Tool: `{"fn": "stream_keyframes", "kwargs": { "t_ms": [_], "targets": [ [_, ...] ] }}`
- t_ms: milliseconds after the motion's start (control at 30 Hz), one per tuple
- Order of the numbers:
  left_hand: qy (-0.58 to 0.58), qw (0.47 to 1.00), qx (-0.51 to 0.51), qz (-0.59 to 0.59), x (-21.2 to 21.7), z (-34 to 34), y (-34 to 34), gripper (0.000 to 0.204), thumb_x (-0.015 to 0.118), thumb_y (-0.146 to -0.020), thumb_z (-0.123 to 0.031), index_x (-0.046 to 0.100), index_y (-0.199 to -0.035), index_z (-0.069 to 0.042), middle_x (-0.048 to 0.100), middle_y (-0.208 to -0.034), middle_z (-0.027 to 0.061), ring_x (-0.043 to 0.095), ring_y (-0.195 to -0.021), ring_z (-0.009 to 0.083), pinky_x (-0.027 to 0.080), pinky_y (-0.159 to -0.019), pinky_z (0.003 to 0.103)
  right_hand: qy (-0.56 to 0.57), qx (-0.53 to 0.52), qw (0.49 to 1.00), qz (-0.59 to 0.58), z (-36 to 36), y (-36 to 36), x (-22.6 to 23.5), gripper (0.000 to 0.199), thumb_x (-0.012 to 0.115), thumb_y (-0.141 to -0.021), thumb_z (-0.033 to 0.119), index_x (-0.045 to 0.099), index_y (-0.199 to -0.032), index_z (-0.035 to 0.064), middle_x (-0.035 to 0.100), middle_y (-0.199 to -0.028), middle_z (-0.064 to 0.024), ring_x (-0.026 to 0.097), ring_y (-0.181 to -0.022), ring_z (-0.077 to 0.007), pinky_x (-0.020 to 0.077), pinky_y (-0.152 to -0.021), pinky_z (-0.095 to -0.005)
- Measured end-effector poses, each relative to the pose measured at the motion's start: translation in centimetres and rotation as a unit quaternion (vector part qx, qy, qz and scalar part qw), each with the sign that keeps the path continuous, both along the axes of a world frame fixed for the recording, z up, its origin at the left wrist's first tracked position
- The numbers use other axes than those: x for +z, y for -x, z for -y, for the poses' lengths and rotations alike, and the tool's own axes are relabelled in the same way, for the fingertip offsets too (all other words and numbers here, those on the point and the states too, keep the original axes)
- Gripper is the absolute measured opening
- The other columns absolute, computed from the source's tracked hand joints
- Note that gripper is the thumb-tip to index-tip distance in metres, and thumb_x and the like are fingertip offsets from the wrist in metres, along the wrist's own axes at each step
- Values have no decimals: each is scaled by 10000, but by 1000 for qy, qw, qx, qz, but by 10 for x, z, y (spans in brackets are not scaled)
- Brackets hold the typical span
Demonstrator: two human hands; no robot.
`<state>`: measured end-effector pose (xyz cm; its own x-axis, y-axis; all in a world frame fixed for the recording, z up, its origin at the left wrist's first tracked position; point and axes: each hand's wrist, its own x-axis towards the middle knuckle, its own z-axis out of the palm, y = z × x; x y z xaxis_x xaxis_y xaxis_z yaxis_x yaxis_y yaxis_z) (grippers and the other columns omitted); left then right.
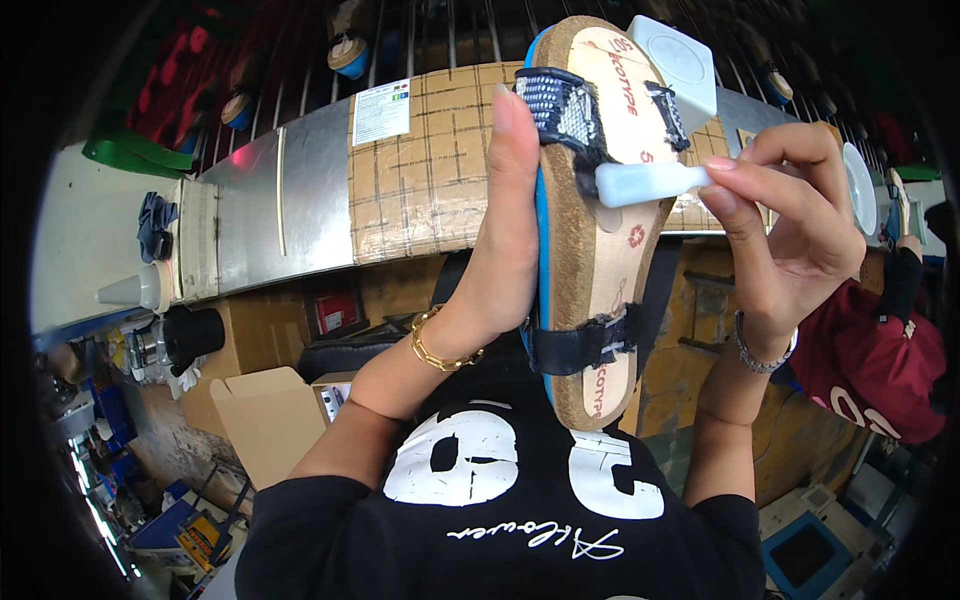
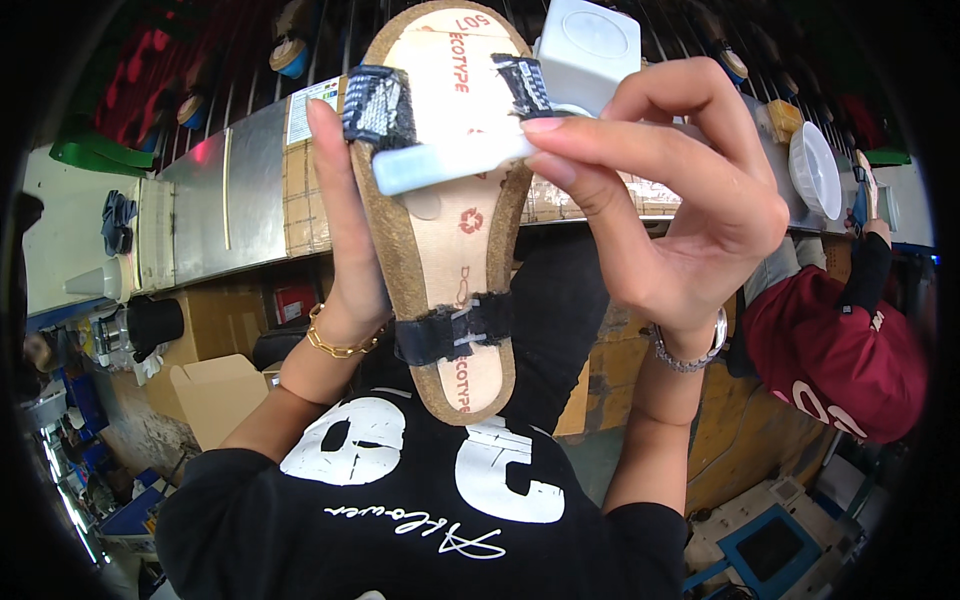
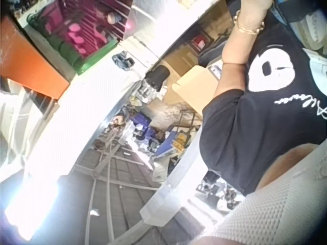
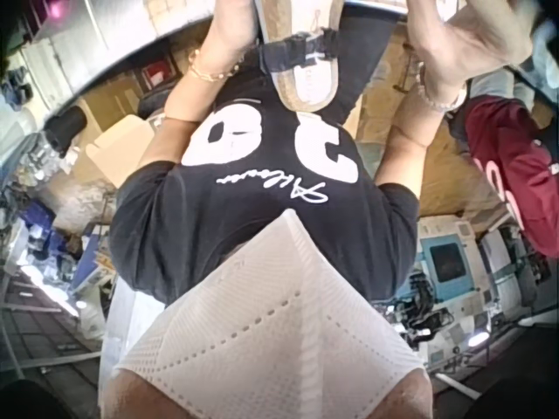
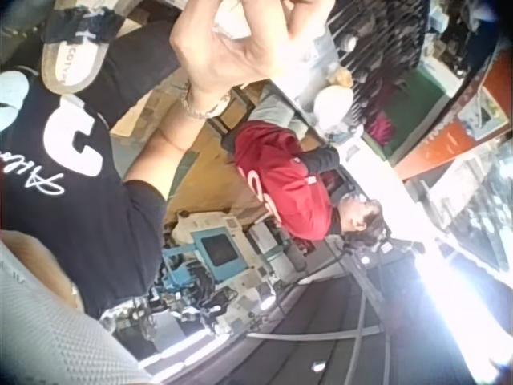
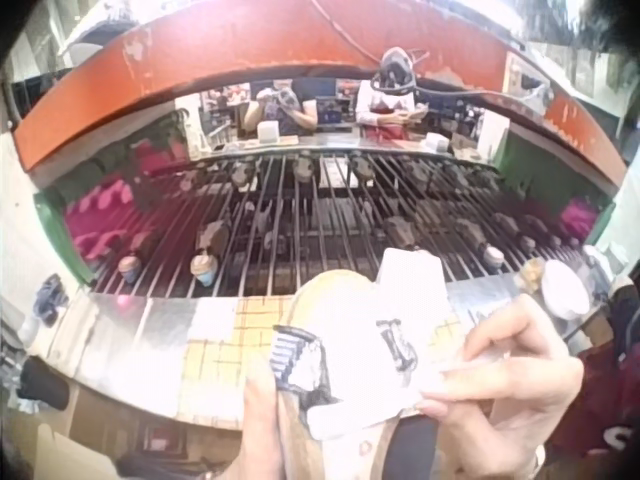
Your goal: The person applies a dark adhesive to the straps and edges of a cork-soled sandal using a small brush. They repeatedly dip the brush into a white container to reload adhesive and continue coating the sandal's upper and side areas.
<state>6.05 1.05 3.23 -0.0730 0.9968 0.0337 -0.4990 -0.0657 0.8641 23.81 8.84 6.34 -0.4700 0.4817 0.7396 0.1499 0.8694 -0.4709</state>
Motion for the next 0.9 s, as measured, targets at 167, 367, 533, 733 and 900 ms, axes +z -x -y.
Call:
{"fn": "stream_keyframes", "kwargs": {
  "t_ms": [167,367,533,733,900],
  "targets": [
    [-3,1000,-7,-9,-2,-1,6,875,145,-998,-735,516,-1352,-26,656,-1197,118,664,-1058,164,549,-920,318,7,18,1000,16,0,-3,0,259,795,-692,-55,785,-941,17,590,-927,-102,541,-830,-164,394,-698,-247],
    [8,1000,-7,-2,-4,-6,9,938,183,-963,-780,448,-1447,-22,616,-1325,177,677,-1131,241,580,-955,378,8,28,999,42,4,-6,-3,318,795,-596,-49,799,-900,47,598,-911,-111,549,-818,-187,382,-693,-265],
    [5,995,18,100,-5,-7,7,897,174,-983,-757,494,-1385,-21,654,-1227,154,691,-1057,200,578,-912,339,33,31,997,67,13,-6,3,340,794,-533,-32,804,-861,59,597,-884,-105,544,-772,-186,378,-674,-277],
    [-14,999,38,-3,-6,-6,12,900,193,-978,-760,458,-1424,-25,627,-1291,179,682,-1109,236,590,-929,370,18,46,992,118,14,-7,12,297,801,-525,66,808,-822,71,588,-821,-93,533,-736,-186,339,-632,-279],
    [1,999,12,50,-9,-6,11,894,196,-978,-760,464,-1420,-31,633,-1282,171,685,-1110,234,593,-926,372,37,74,987,139,11,-9,17,264,806,-570,135,809,-826,70,581,-808,-90,530,-734,-182,333,-636,-277]
  ]
}}
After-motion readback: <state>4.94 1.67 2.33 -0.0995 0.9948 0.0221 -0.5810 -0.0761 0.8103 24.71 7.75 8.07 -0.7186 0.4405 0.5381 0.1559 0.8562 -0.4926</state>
